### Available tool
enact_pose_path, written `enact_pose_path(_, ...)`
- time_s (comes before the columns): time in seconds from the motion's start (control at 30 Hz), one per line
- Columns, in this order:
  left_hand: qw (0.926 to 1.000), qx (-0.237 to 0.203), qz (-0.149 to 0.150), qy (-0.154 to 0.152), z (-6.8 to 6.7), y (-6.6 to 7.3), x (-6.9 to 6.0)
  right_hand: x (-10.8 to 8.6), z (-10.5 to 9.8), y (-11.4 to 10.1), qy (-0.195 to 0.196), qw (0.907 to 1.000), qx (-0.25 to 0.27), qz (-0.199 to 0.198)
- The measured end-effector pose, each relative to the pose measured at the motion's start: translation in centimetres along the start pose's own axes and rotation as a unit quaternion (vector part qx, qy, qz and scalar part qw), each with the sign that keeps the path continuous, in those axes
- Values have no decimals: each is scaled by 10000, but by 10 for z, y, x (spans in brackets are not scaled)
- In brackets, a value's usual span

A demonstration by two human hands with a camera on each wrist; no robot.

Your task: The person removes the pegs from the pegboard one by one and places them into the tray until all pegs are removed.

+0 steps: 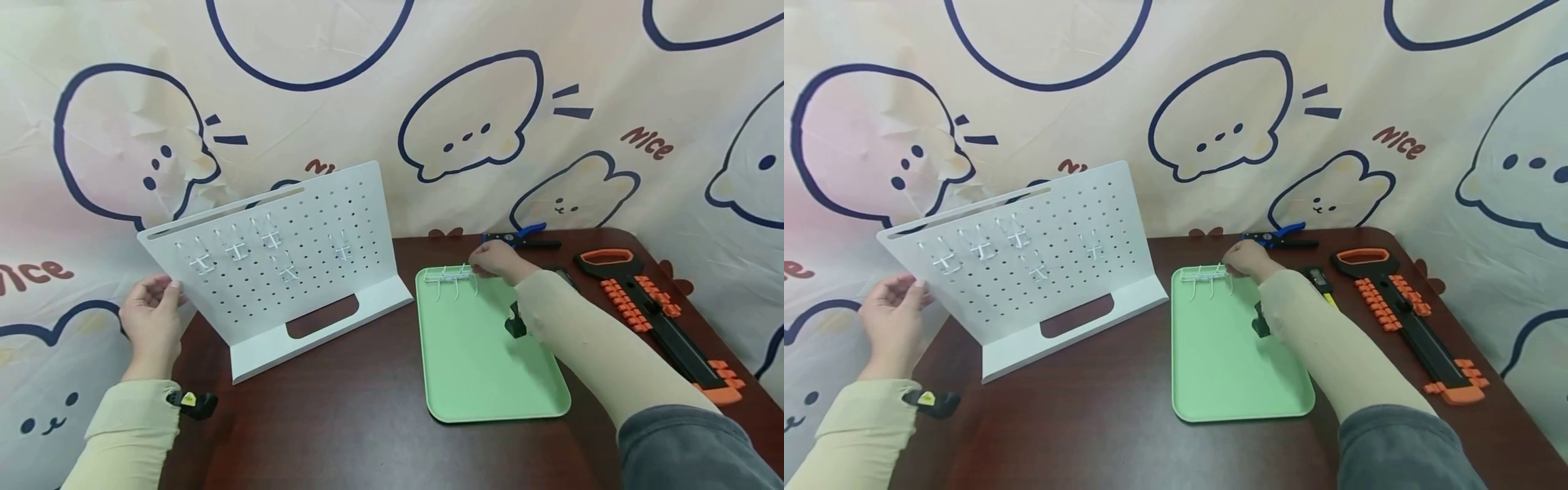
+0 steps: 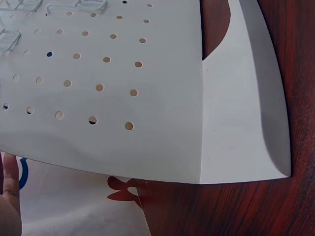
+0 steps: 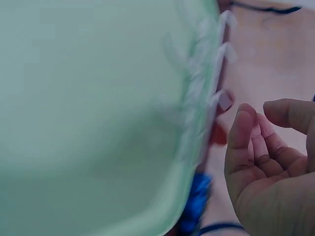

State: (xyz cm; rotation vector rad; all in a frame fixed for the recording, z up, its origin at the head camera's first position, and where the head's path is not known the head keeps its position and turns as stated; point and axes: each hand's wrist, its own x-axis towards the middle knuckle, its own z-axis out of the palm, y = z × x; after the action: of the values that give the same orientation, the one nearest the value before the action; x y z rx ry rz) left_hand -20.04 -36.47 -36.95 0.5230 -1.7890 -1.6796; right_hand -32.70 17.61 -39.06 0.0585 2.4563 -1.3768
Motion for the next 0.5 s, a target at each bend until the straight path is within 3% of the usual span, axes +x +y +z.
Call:
enact_pose_path(0.27, 10000, 90, 36, -5, 0, 0, 1, -3, 39, -63, -502, 9959, 631, -409)
enact_pose_path(0.5, 10000, 28, 67, -12, 0, -1, 0, -5, 83, -118, -1127, 9789, 1601, -583)
